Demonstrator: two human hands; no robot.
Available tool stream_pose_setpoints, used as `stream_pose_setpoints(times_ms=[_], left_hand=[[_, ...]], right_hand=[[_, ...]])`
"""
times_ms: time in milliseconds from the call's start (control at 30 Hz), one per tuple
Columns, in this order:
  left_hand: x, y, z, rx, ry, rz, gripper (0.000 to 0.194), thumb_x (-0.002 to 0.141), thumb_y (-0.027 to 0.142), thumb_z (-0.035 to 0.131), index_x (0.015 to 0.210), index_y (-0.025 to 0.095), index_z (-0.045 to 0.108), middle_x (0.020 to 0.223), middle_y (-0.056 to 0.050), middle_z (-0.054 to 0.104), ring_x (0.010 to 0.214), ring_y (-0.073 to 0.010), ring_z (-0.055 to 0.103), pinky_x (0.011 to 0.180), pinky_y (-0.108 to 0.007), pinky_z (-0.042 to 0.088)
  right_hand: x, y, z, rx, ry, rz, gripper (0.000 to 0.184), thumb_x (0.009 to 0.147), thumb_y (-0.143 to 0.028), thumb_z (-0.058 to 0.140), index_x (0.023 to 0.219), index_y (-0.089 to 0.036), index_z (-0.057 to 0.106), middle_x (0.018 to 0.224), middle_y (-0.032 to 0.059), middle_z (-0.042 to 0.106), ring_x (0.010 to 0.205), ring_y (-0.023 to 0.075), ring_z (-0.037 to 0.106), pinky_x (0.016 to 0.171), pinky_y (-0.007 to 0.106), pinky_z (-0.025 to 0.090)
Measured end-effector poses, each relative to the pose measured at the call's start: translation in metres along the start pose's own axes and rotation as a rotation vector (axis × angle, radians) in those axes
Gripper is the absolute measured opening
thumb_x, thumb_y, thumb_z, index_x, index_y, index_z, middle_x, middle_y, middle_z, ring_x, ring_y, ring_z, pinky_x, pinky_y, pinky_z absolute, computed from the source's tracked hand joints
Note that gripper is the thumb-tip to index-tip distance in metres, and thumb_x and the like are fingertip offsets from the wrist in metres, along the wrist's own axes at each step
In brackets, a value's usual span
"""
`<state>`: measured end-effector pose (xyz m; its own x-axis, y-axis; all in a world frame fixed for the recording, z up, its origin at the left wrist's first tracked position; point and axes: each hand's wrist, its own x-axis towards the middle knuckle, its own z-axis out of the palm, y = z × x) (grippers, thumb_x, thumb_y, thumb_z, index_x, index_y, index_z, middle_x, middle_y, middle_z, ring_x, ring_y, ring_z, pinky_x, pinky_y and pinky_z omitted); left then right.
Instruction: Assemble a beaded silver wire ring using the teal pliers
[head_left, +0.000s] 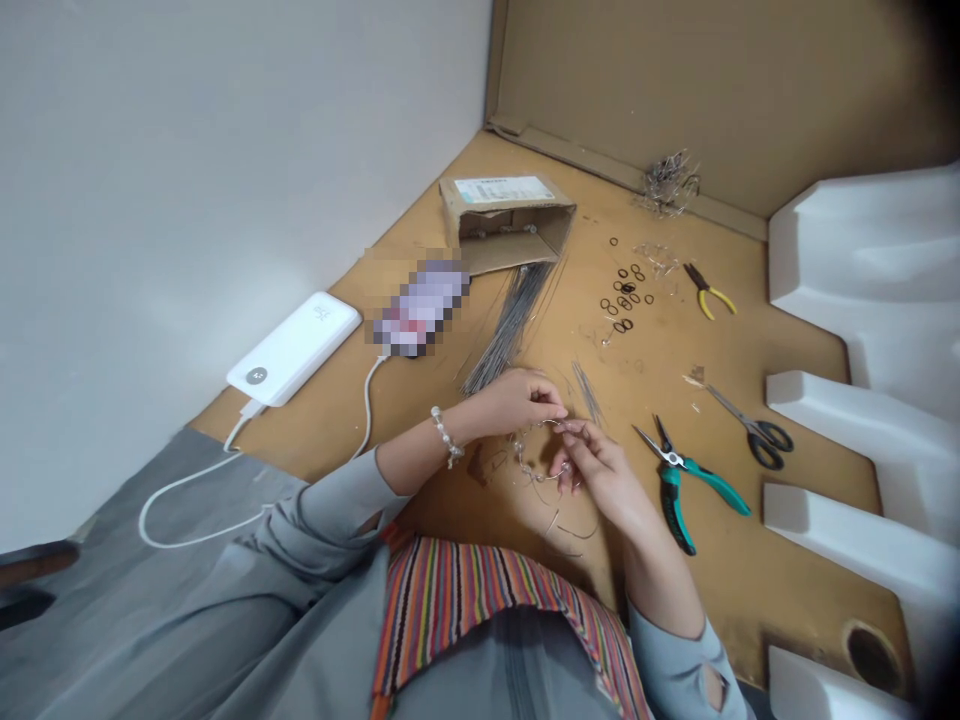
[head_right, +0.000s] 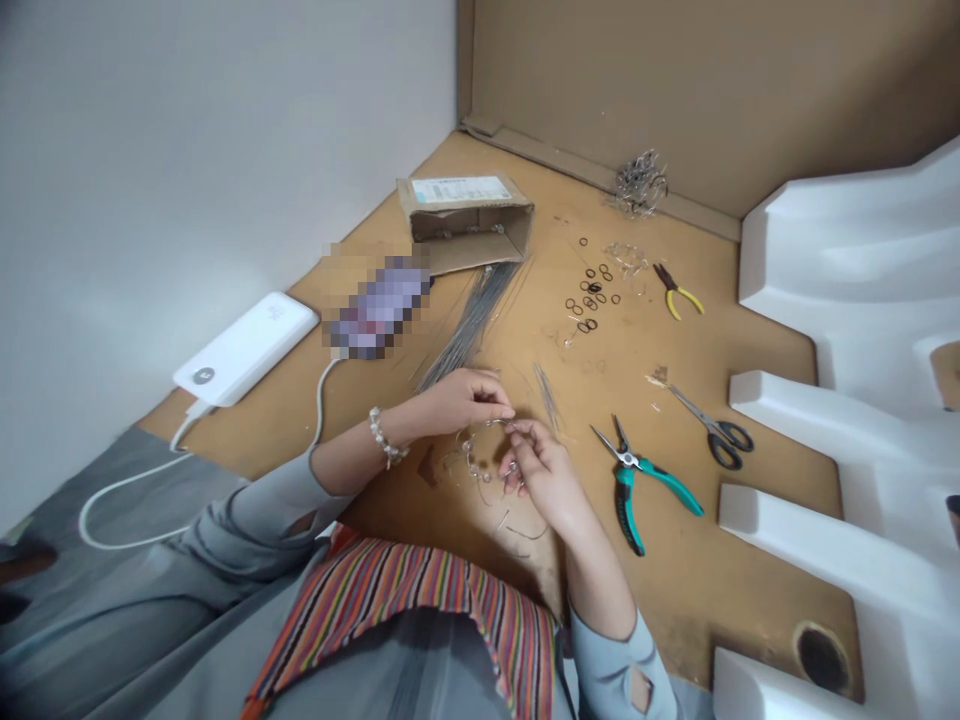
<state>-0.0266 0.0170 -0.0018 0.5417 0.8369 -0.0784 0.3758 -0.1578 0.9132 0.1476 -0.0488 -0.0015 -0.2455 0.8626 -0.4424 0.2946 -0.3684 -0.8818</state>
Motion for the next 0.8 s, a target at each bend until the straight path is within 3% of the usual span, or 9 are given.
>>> stream_pose_setpoints(times_ms=[233,533,800], left_hand=[[-0.0035,0.0079,-0.0018,0.219,0.015,0.145,0.022,0.085,0.024,0.055,0.072,0.013,0.07,0.069,-0.001,0.057,0.066,-0.0105,0.05,0.063,-0.022,0.035],[-0.0008,0.0023,-0.0061,0.183,-0.102,0.164,0.018,0.083,0.019,0.057,0.075,0.013,0.071,0.069,-0.001,0.059,0.068,-0.0101,0.051,0.067,-0.021,0.037],[-0.0005,0.0023,-0.0056,0.136,-0.073,0.144,0.018,0.083,0.021,0.057,0.072,0.014,0.07,0.07,0.0,0.061,0.069,-0.0102,0.052,0.068,-0.021,0.037]], right_hand=[[0.0002,0.0003,0.0001,0.017,0.004,-0.005,0.04,0.084,-0.046,0.048,0.112,-0.018,0.046,0.06,-0.0043,0.06,0.042,0.0111,0.053,0.042,0.025,0.042],[-0.0004,0.0024,-0.0008,0.025,-0.031,0.006,0.04,0.083,-0.052,0.049,0.101,-0.017,0.051,0.057,-0.004,0.059,0.04,0.0107,0.052,0.043,0.026,0.044],[-0.0017,-0.0003,-0.0002,0.048,0.012,0.027,0.043,0.08,-0.054,0.052,0.1,-0.016,0.053,0.051,-0.0053,0.057,0.035,0.0104,0.049,0.038,0.024,0.041]])
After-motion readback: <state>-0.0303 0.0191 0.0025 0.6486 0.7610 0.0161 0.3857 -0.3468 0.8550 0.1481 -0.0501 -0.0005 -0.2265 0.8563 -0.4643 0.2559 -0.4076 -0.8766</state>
